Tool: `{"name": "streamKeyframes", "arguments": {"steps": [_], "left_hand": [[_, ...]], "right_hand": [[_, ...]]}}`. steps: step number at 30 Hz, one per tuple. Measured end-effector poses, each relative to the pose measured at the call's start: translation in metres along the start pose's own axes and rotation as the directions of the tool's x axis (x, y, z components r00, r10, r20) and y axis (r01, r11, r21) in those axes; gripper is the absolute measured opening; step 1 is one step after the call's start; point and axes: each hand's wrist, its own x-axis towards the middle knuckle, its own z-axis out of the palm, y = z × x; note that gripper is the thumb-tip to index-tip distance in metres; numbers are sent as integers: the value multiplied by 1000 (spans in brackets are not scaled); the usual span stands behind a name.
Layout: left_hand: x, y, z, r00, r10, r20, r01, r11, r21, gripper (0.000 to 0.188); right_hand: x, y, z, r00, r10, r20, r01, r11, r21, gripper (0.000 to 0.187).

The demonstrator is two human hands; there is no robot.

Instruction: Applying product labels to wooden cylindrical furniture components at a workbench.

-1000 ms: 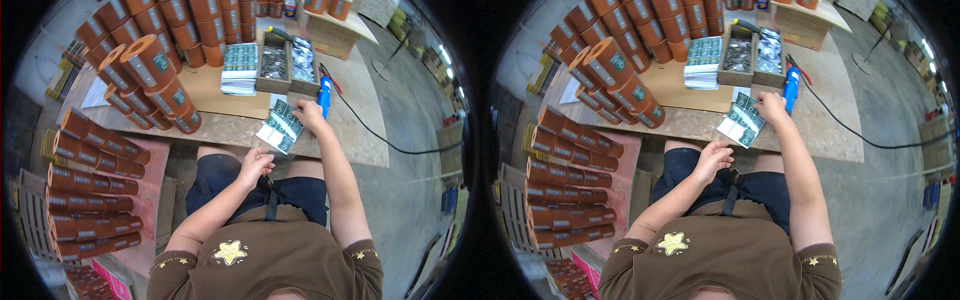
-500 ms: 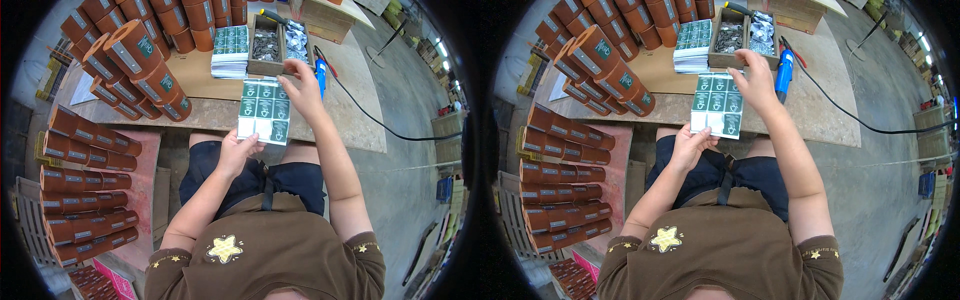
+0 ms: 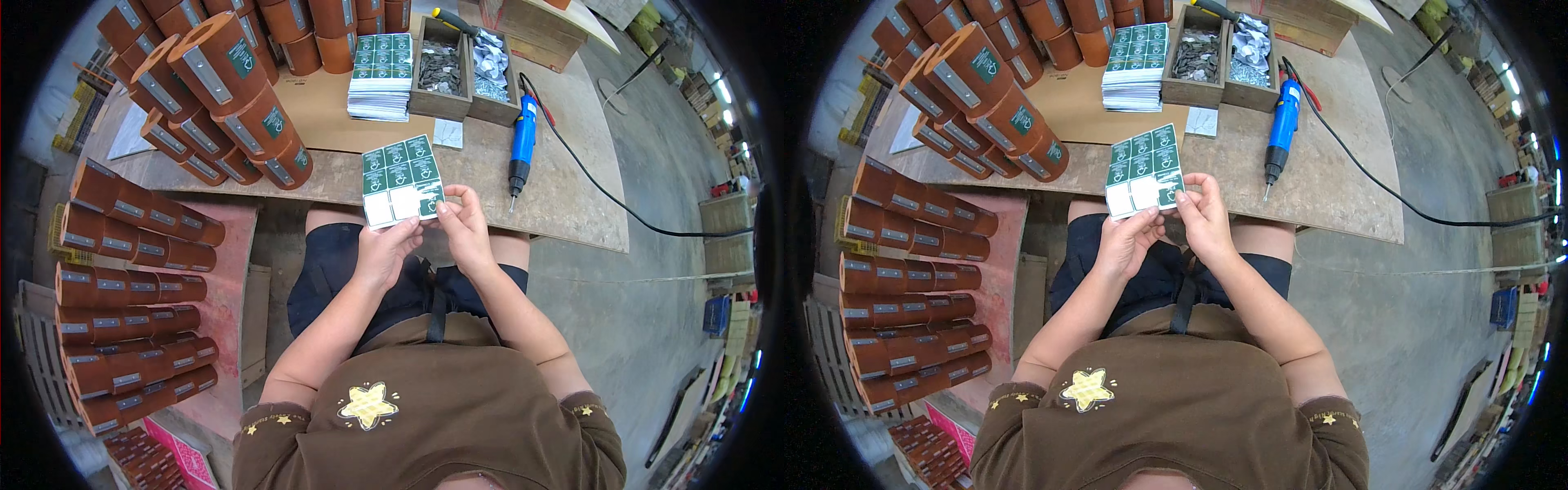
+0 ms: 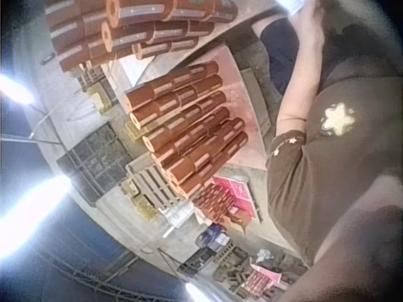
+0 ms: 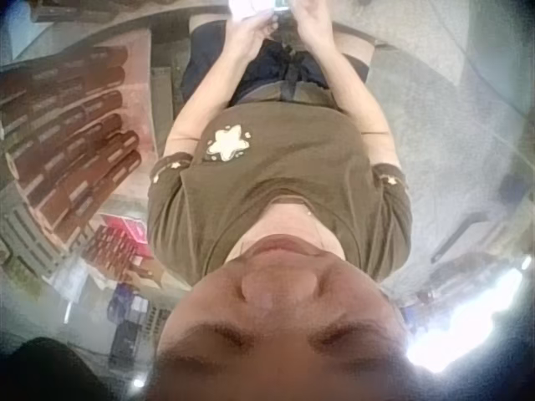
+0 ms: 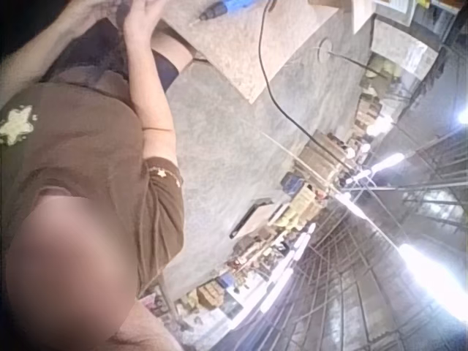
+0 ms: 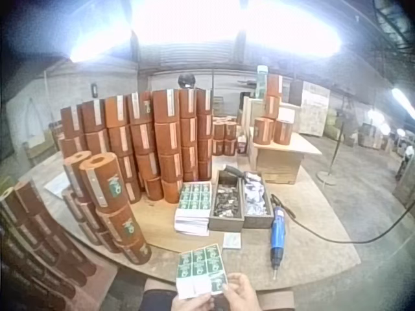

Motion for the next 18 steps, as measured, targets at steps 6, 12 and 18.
{"name": "streamKeyframes", "arguments": {"steps": [6,12,18], "left_hand": [[-1,4,-4,998,42,43,-43,999,20,24],[-6,11,3,992,99,81,-101,995,18,22],[-9,12,1,953,292,80,-303,925,229,19]], "right_hand": [[1,-12,8,994,83,-69,-85,996,-28,25],[-6,-9,14,937,-349,27,306,777,-551,11],[-15,-22,17,851,-467,238,484,524,-701,11]]}}
